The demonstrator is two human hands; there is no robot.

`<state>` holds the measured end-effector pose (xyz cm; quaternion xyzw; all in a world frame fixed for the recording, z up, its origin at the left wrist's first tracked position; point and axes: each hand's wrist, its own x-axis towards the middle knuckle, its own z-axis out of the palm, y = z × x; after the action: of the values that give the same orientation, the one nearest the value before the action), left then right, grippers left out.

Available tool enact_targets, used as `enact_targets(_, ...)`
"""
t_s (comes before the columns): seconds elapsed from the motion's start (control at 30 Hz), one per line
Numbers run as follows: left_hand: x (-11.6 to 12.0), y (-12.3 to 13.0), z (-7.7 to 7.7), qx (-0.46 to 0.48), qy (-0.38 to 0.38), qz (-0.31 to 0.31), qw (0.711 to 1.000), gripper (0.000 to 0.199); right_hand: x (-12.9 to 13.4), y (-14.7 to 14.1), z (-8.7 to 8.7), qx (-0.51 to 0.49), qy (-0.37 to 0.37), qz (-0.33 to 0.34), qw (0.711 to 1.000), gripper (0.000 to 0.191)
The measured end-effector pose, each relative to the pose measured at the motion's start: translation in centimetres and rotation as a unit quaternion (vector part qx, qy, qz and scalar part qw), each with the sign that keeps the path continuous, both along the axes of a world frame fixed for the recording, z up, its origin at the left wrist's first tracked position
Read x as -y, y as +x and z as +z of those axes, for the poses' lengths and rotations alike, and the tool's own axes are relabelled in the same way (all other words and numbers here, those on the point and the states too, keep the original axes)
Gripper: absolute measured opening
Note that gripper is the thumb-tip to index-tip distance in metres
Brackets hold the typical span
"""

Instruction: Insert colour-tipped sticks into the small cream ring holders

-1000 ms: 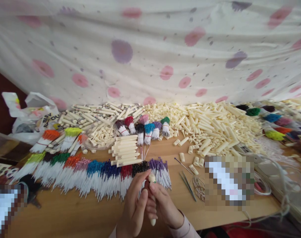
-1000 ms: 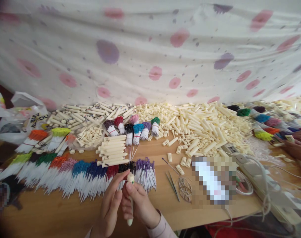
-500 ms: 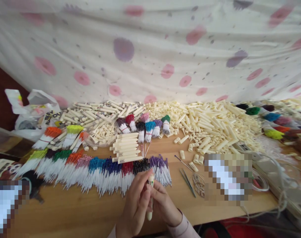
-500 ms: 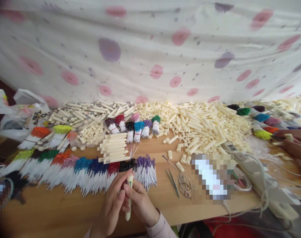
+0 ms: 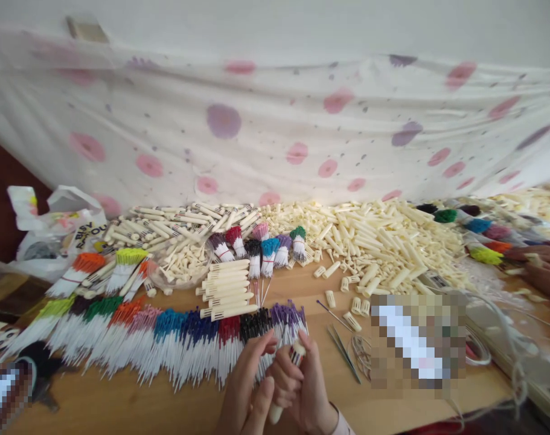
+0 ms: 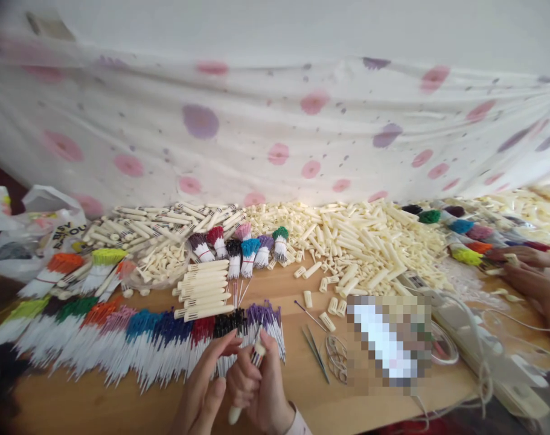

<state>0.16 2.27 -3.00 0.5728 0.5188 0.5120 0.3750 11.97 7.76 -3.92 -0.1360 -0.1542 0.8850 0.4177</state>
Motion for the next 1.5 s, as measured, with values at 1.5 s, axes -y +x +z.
enact_targets(1.5,-0.9,-1.8,0.1,-0.198,-0.08,-0.145,0.966,0.038,-1.8,0.1,1.7,0.013,0.045,-0.059,0.997,0.025)
